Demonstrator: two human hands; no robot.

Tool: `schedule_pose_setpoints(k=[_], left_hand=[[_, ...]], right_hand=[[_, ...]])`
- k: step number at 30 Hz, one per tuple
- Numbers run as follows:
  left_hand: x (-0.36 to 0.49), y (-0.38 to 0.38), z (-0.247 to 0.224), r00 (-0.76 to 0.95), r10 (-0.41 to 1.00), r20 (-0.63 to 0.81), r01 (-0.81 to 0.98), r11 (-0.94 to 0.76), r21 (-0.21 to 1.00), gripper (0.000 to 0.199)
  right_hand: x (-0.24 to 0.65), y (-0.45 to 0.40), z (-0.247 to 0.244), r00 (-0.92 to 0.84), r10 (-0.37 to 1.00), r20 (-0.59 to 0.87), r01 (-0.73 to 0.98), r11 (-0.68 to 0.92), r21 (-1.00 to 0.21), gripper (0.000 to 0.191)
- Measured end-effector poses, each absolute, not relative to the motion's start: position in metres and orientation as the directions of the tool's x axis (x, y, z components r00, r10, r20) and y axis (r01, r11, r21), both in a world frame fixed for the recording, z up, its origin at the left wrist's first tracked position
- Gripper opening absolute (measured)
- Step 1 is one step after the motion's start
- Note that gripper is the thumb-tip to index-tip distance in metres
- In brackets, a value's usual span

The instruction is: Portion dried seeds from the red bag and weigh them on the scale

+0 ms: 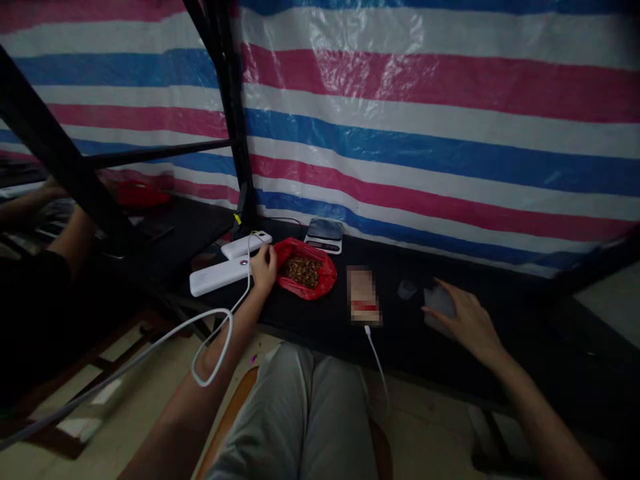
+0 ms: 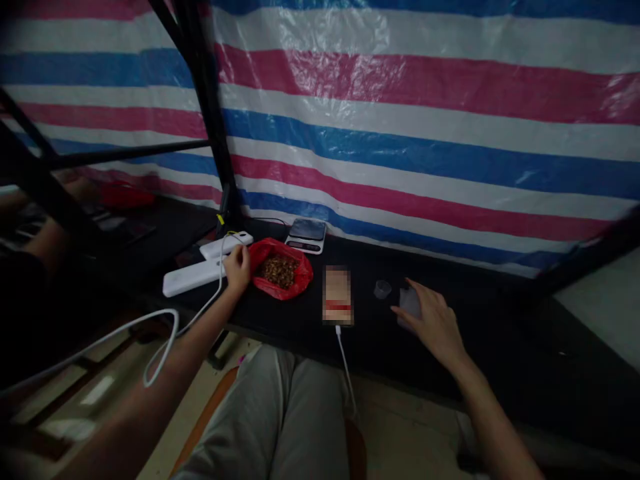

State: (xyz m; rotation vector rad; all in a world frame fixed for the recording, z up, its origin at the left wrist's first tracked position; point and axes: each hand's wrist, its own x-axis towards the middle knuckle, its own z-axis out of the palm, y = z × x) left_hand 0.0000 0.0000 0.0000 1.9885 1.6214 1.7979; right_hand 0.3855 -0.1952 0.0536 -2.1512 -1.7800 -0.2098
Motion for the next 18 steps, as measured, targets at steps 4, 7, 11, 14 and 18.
schedule_pose_setpoints(k=[4, 7, 11, 14, 18], left_hand=[[-0.001, 0.001, 0.002, -0.19, 0.638, 0.746, 0.676, -0.466, 0.571, 0.023], [-0.001, 0.003, 0.004, -0.188, 0.605, 0.774, 0.699, -0.471, 0.538, 0.019], [0.0, 0.005, 0.005, -0.207, 0.595, 0.777, 0.705, -0.459, 0.54, 0.013], [0.001, 0.006, 0.006, -0.194, 0.609, 0.769, 0.707, -0.457, 0.541, 0.013], [0.0, 0.006, 0.005, -0.202, 0.608, 0.768, 0.687, -0.471, 0.554, 0.013]], right_hand=[[0.388, -0.17, 0.026, 0.163, 0.956, 0.244, 0.987, -0.156, -0.048, 0.055], [0.384, -0.162, 0.021, 0.127, 0.967, 0.22, 0.992, -0.124, -0.03, 0.046], [0.379, -0.155, 0.017, 0.204, 0.942, 0.268, 0.978, -0.183, -0.1, 0.052], [0.375, -0.151, 0.013, 0.2, 0.938, 0.283, 0.978, -0.176, -0.108, 0.055], [0.369, -0.147, 0.011, 0.15, 0.949, 0.279, 0.989, -0.144, -0.041, 0.051]])
